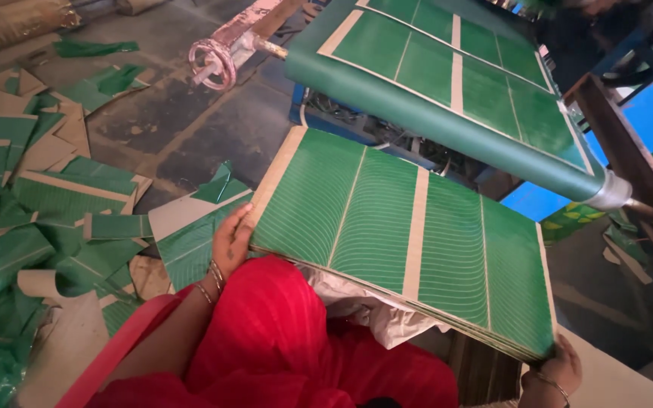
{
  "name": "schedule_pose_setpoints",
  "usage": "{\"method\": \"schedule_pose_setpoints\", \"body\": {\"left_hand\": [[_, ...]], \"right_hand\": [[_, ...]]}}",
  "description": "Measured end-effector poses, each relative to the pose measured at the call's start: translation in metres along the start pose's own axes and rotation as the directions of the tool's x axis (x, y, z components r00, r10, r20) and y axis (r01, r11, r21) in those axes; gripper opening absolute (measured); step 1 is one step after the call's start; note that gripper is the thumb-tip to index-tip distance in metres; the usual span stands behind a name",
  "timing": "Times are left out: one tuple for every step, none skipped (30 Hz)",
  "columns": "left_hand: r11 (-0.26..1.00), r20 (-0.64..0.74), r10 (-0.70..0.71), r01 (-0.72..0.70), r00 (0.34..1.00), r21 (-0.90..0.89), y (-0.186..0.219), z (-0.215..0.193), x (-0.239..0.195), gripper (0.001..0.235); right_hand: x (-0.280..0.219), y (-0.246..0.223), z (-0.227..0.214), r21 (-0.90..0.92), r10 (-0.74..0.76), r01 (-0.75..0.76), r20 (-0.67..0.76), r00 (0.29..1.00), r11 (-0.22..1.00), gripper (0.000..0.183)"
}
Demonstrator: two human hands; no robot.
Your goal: The recorder collects printed green cardboard sheets coming off a conveyor belt and stacks them.
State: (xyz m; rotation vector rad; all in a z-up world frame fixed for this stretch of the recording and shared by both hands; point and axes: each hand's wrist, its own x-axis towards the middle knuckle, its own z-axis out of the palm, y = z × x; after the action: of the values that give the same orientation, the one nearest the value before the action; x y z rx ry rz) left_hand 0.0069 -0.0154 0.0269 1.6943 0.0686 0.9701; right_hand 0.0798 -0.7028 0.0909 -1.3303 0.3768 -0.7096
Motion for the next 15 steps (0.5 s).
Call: {"method": "schedule_pose_setpoints", "body": {"left_hand": [[1.000,0.017,0.005,-0.004,1.000,-0.013,-0.005,0.001,0.000,0.041],[1.000,0.019,0.005,-0.005,1.000,-0.012,-0.006,0.001,-0.001,0.041],[1.000,0.002,-0.022,0.022,1.000,-0.011,-0.007,0.001,-0.002,0.041],[0.999,-0.014,-0.049,0.049,0.999,-0.012,-0.008,0.002,-0.003,0.041],[0.999,-0.012,-0.049,0.049,0.999,-0.012,-0.008,0.001,-0.003,0.041],[0.981,-0.019,-0.193,0.193,0.981,-0.001,-0.007,0.002,-0.001,0.043],[0.943,-0.026,-0.333,0.333,0.943,0.008,-0.007,0.002,-0.001,0.045],[0.943,-0.025,-0.332,0.332,0.943,0.006,-0.015,0.003,-0.001,0.045],[0.950,-0.038,-0.311,0.310,0.949,-0.031,-0.023,0.004,-0.002,0.046],[0.956,-0.053,-0.291,0.287,0.955,-0.066,-0.030,0.004,-0.003,0.046],[0.956,-0.053,-0.289,0.286,0.956,-0.067,-0.029,0.005,-0.002,0.046],[0.948,-0.035,-0.311,0.307,0.950,-0.085,-0.028,0.005,-0.001,0.047],[0.939,-0.015,-0.332,0.329,0.943,-0.102,-0.026,0.005,-0.001,0.047],[0.939,-0.014,-0.332,0.329,0.943,-0.102,-0.026,0.006,-0.001,0.047],[0.921,-0.010,-0.369,0.363,0.930,-0.142,-0.027,0.006,-0.001,0.047]], "right_hand": [[0.001,0.001,0.000,0.002,0.010,-0.010,-0.010,1.000,1.000,0.025],[0.004,0.004,0.000,0.003,0.012,-0.012,-0.010,1.000,1.000,0.025],[0.007,0.006,-0.001,0.023,0.023,-0.023,-0.011,1.000,0.999,0.025],[0.009,0.008,-0.003,0.043,0.033,-0.033,-0.013,0.999,0.999,0.025],[0.012,0.012,-0.005,0.043,0.034,-0.033,-0.016,0.999,0.999,0.025],[0.016,0.015,-0.006,0.036,0.052,-0.051,-0.017,0.999,0.998,0.025],[0.020,0.019,-0.008,0.030,0.070,-0.070,-0.018,0.997,0.997,0.026],[0.024,0.023,-0.010,0.031,0.068,-0.067,-0.019,0.998,0.997,0.026],[0.027,0.027,-0.013,0.012,0.054,-0.054,-0.013,0.998,0.998,0.027],[0.030,0.031,-0.015,-0.007,0.042,-0.042,-0.006,0.999,0.999,0.027],[0.030,0.030,-0.014,-0.006,0.041,-0.041,-0.007,0.999,0.999,0.027],[0.029,0.029,-0.013,-0.028,0.044,-0.044,-0.004,0.999,0.999,0.027],[0.028,0.028,-0.012,-0.050,0.046,-0.046,-0.001,0.999,0.998,0.027],[0.028,0.029,-0.013,-0.050,0.046,-0.046,-0.002,0.999,0.998,0.027],[0.028,0.030,-0.014,-0.065,0.057,-0.057,-0.006,0.998,0.996,0.027]]}}
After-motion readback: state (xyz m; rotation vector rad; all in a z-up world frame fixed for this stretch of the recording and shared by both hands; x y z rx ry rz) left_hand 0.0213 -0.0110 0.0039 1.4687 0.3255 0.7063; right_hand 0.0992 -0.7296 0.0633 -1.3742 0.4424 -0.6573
